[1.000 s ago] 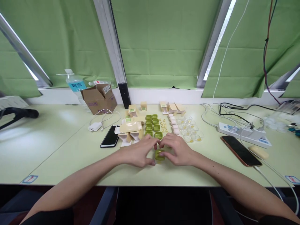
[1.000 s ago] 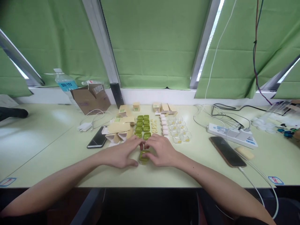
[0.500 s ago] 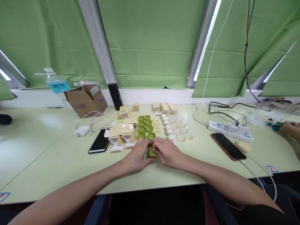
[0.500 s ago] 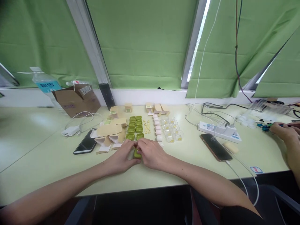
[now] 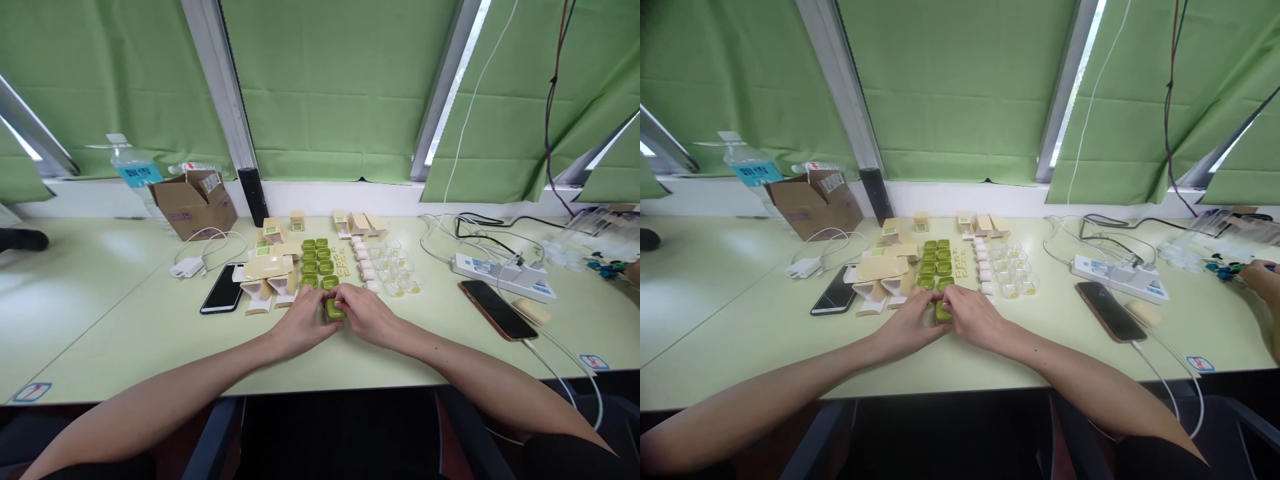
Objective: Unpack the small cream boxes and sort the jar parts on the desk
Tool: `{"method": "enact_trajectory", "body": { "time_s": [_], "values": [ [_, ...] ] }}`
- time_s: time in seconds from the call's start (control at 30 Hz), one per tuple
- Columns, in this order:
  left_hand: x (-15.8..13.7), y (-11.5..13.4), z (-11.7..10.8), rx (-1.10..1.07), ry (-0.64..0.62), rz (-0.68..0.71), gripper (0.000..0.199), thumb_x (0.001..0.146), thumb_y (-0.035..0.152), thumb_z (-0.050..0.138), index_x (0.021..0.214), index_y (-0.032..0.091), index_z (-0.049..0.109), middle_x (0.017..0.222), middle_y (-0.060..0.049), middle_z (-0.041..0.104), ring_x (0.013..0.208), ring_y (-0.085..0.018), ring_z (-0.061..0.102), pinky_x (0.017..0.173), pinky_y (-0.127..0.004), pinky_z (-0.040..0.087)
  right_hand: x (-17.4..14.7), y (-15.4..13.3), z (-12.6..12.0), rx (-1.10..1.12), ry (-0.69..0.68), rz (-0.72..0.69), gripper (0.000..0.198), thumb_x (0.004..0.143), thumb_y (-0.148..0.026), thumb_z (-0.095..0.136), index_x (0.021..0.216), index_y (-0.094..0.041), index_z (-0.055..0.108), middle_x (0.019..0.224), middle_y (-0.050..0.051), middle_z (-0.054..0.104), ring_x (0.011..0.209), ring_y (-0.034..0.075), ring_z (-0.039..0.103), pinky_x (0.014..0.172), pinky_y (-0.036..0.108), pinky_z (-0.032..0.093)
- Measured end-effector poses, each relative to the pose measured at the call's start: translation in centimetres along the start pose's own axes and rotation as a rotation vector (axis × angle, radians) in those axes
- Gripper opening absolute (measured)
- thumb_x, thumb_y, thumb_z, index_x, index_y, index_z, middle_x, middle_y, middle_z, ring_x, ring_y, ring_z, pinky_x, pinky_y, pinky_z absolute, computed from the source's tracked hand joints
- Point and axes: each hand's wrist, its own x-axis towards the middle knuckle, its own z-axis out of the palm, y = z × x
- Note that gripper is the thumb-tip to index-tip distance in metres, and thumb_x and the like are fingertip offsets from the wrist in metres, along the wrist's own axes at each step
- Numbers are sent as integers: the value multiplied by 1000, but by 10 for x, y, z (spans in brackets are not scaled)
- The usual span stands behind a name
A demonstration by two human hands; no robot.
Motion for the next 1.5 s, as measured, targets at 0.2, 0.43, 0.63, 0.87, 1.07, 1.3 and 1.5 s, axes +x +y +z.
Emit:
{"method": "enact_trajectory", "body": {
  "time_s": [0.2, 0.43, 0.63, 0.87, 1.07, 1.3, 1.5],
  "values": [
    [0, -2, 2, 4, 4, -49, 36, 74, 46, 82, 91, 21, 62, 89, -5, 62, 98, -32, 59, 79, -42, 51, 1, -9, -23, 219, 153, 44, 9, 99, -18, 48, 91, -24, 47, 105, 7, 72, 89, 20, 68, 74, 33, 50],
    [-5, -9, -1, -57, 75, 7, 56, 77, 45, 82, 122, 22, 58, 116, -9, 64, 113, -32, 58, 94, -48, 51, 12, 7, -23, 562, 213, 224, 15, 95, -34, 59, 87, -22, 56, 86, 2, 69, 81, 18, 65, 72, 32, 52],
    [-5, -14, -11, -55, 219, 301, 42, 96, 33, 65, 136, 27, 55, 129, -10, 66, 120, -29, 56, 103, -47, 47, 13, -1, -18, 725, 189, 189, 33, 90, -54, 69, 88, -23, 59, 86, 2, 68, 79, 17, 65, 66, 29, 52],
    [1, -24, -12, -294, 342, 260, 27, 93, 37, 70, 117, 25, 66, 111, -8, 70, 102, -24, 64, 94, -42, 53, 11, -6, -12, 820, 181, 182, 32, 90, -53, 69, 100, -23, 60, 94, 2, 69, 78, 17, 70, 72, 34, 60],
    [17, -30, -23, -653, 502, 44, 42, 83, 49, 78, 110, 22, 62, 104, -6, 66, 93, -20, 68, 82, -35, 60, -1, -11, -16, -79, 143, -168, 9, 90, -27, 67, 94, -20, 69, 97, 9, 70, 92, 24, 63, 75, 38, 51],
    [19, -31, -22, -673, 536, 21, 43, 80, 49, 81, 107, 21, 63, 103, -6, 66, 95, -19, 67, 85, -34, 59, -5, -19, -2, -510, -99, -223, 11, 86, -14, 67, 76, -17, 70, 83, 7, 69, 72, 18, 57, 61, 33, 33],
    [18, -31, -20, -692, 527, 28, 42, 80, 50, 81, 105, 22, 63, 101, -5, 65, 92, -19, 66, 81, -33, 60, -17, -32, -52, -390, 7, -197, 21, 93, -14, 57, 80, -21, 73, 86, 4, 69, 66, 15, 56, 56, 31, 29]
  ]
}}
